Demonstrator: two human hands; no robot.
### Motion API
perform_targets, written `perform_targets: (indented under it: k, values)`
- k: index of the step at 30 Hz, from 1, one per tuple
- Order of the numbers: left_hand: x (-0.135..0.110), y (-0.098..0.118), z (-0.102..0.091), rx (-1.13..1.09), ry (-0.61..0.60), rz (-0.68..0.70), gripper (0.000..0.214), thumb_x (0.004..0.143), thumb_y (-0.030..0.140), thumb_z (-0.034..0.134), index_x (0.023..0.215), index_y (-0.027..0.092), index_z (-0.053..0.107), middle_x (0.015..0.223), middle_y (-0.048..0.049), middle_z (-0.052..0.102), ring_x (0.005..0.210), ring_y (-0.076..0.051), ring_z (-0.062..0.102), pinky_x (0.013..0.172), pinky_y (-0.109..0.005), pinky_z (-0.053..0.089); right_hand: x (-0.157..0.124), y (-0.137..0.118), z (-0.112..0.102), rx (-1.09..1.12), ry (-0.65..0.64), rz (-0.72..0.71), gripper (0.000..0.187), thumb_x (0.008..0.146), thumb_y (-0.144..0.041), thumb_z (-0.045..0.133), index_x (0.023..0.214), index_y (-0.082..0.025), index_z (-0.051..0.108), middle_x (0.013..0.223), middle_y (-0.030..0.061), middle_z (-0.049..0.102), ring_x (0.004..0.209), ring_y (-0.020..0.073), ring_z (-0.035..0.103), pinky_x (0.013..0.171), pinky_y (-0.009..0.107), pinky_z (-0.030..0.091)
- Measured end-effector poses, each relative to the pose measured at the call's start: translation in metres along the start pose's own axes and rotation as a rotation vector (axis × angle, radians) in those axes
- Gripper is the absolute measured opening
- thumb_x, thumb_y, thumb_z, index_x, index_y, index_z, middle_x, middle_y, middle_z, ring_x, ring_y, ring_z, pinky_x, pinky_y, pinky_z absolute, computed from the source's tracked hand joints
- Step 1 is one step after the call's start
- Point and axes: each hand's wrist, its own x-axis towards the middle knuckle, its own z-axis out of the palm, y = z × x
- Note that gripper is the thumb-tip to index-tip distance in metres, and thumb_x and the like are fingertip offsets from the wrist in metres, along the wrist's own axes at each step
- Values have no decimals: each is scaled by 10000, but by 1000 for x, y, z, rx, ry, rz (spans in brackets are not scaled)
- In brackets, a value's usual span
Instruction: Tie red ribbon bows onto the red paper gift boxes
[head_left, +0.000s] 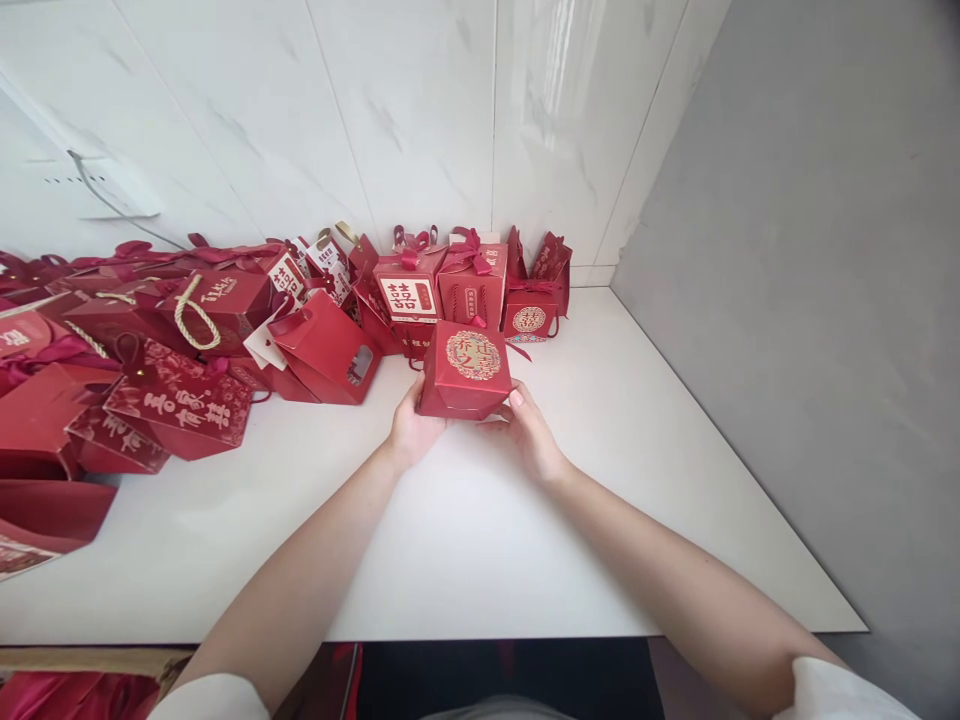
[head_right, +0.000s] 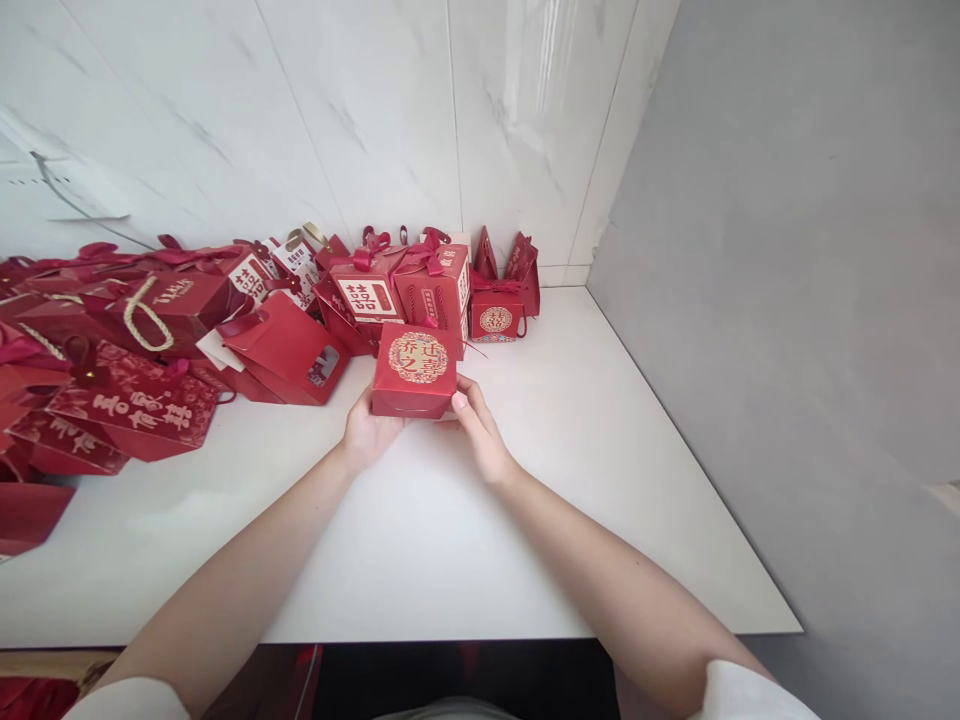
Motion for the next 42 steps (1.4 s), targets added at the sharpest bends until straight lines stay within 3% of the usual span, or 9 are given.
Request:
perform_targets:
  k: [7,13,17,21,24,29,34,38,42]
  values:
    - [-7,10,0,-122,-50,-228,607,890,571,479,1298,134,581,1180,-143,703,1084,-302,672,860,-417,590,5,0,0,273,11,143,443,920,-613,447,1173,-298,628,1172,43,637,806,188,640,704,337,536]
    - [-2,16,-3,-166,1,-294,745,931,641,301,1349,60,510,1099,-195,705,992,-262,714,658,-248,613,3,-2,-2,322,-56,191,442,948,-560,417,1195,-281,655,1265,44,595,901,186,625,748,320,492]
    - [-2,15,-2,-166,-14,-281,755,913,651,313,1350,68,512,1123,-203,693,1053,-290,692,688,-276,619,2,-2,0,284,-81,178,436,948,-561,410,1212,-299,638,1392,26,534,935,201,625,779,348,488]
    - [-4,14,-2,-73,-32,-164,672,872,654,429,1302,155,563,1200,-160,680,1106,-318,658,823,-413,605,3,1,0,217,-57,160,490,952,-602,350,1207,-280,618,1365,49,565,1079,248,597,849,390,490]
    - [-3,12,-5,65,-10,-59,538,845,535,586,1263,195,588,1250,-130,664,1166,-314,620,941,-463,545,3,3,-1,40,76,58,480,955,-609,354,1235,-292,581,1410,46,528,1223,265,525,958,437,460]
    - [-5,17,-4,527,59,336,684,694,318,807,1314,241,527,1344,-101,587,1270,-309,534,1073,-447,436,2,1,-7,-219,292,-32,524,945,-611,407,1390,-336,438,1549,21,363,1392,243,377,1121,462,351]
    - [-12,22,3,1011,161,700,1012,571,309,880,1439,302,360,1492,-118,382,1358,-333,408,1096,-451,405,1,2,-5,-212,237,-39,531,951,-605,398,1406,-332,424,1550,34,361,1355,251,426,1065,459,421]
    - [-15,19,3,1217,98,854,1006,566,335,882,1427,282,363,1448,-136,392,1334,-335,416,1053,-440,442,0,5,-2,-167,172,-32,507,972,-594,352,1401,-337,436,1527,36,401,1326,260,460,1011,482,457]
    - [-15,16,2,1291,69,912,991,586,354,872,1423,260,350,1418,-145,406,1326,-328,419,1029,-427,458,1,5,-2,-186,211,-58,514,974,-605,335,1388,-329,464,1516,22,419,1396,241,378,1100,486,382]
